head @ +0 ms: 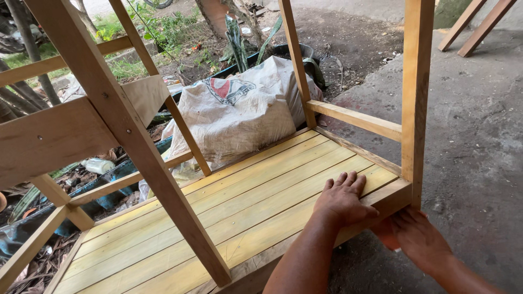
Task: The person sands a light-colored wooden furniture frame with a sheet of sandpaper, rubbing the seat slats, edges, and side rails by hand while steadying the frame with the other hand. They work over different sections of the lower shelf and frame, repositioning the sandpaper as they go.
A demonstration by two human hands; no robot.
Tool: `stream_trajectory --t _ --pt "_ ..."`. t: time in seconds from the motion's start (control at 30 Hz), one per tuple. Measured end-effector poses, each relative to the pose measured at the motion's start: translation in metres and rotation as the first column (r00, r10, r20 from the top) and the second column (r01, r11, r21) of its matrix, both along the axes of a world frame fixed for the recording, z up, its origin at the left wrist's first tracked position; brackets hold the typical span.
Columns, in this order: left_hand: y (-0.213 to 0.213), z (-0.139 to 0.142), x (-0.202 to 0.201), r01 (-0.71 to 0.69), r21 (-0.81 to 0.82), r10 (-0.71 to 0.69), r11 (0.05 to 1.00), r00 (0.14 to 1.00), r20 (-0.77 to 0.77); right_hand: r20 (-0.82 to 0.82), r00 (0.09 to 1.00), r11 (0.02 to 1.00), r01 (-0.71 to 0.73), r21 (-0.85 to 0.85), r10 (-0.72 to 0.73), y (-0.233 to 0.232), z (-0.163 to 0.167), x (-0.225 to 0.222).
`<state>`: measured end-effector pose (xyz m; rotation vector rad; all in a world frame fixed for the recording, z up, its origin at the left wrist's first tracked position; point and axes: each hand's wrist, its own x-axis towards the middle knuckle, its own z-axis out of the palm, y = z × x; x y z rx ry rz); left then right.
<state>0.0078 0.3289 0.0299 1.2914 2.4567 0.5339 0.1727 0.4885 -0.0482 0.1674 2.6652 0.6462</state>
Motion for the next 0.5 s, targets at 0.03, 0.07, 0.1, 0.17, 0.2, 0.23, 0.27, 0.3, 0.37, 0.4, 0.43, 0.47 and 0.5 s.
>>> stream_trajectory --t 0.03,0.07,0.1,0.17,0.2,0.23,0.27,0.3,0.37,0.4,0.43,0.47,0.5 --pt "0.000 -0.001 0.000 0.002 0.002 -0.002 1.000 1.000 0.000 -0.026 1.000 1.000 -0.005 -0.010 0.004 -0.001 0.002 -0.001" --pt "0.000 -0.001 -0.001 0.005 0.006 -0.005 1.000 1.000 -0.003 -0.054 0.998 1.000 -0.009 -0.019 0.008 -0.001 0.000 -0.001" --pt "0.000 -0.001 -0.001 0.007 0.008 -0.007 1.000 1.000 -0.002 -0.085 0.996 1.000 -0.014 -0.027 0.012 -0.001 -0.004 0.001" --pt "0.000 -0.001 0.000 0.007 0.013 -0.007 1.000 1.000 -0.001 -0.335 0.914 0.969 -0.246 -0.006 0.230 -0.004 -0.013 0.010" --pt "-0.001 -0.001 0.001 0.010 0.004 -0.010 1.000 1.000 0.009 -0.444 0.834 0.935 -0.353 0.025 0.326 -0.007 -0.018 0.017" --pt "0.000 -0.001 0.001 0.012 -0.002 -0.011 1.000 1.000 0.014 -0.443 0.838 0.935 -0.354 0.007 0.320 -0.005 -0.020 0.018" --pt "0.000 -0.001 -0.001 0.009 -0.011 -0.009 1.000 1.000 0.016 -0.424 0.854 0.940 -0.341 -0.016 0.303 -0.008 -0.023 0.019" --pt "-0.002 -0.002 0.000 0.005 -0.007 -0.005 1.000 1.000 0.008 -0.379 0.887 0.953 -0.301 -0.042 0.263 -0.006 -0.022 0.018" --pt "0.000 -0.004 0.002 0.005 0.004 -0.005 1.000 1.000 -0.006 -0.248 0.963 0.985 -0.135 -0.111 0.104 -0.002 -0.015 0.009" --pt "0.000 -0.003 0.000 0.007 0.011 -0.007 1.000 1.000 -0.015 -0.182 0.983 0.989 -0.045 -0.141 0.019 0.000 -0.007 0.003" --pt "-0.001 -0.003 -0.001 0.010 0.018 -0.010 1.000 1.000 -0.021 -0.137 0.990 0.990 -0.009 -0.138 -0.010 -0.001 0.000 0.000" --pt "-0.001 -0.003 -0.001 0.013 0.026 -0.013 1.000 1.000 -0.028 -0.102 0.995 0.993 0.009 -0.117 -0.021 -0.002 0.007 -0.002" --pt "0.000 -0.001 0.000 0.016 0.024 -0.015 1.000 1.000 -0.015 -0.063 0.998 0.996 0.002 -0.088 -0.008 0.000 0.010 -0.003"
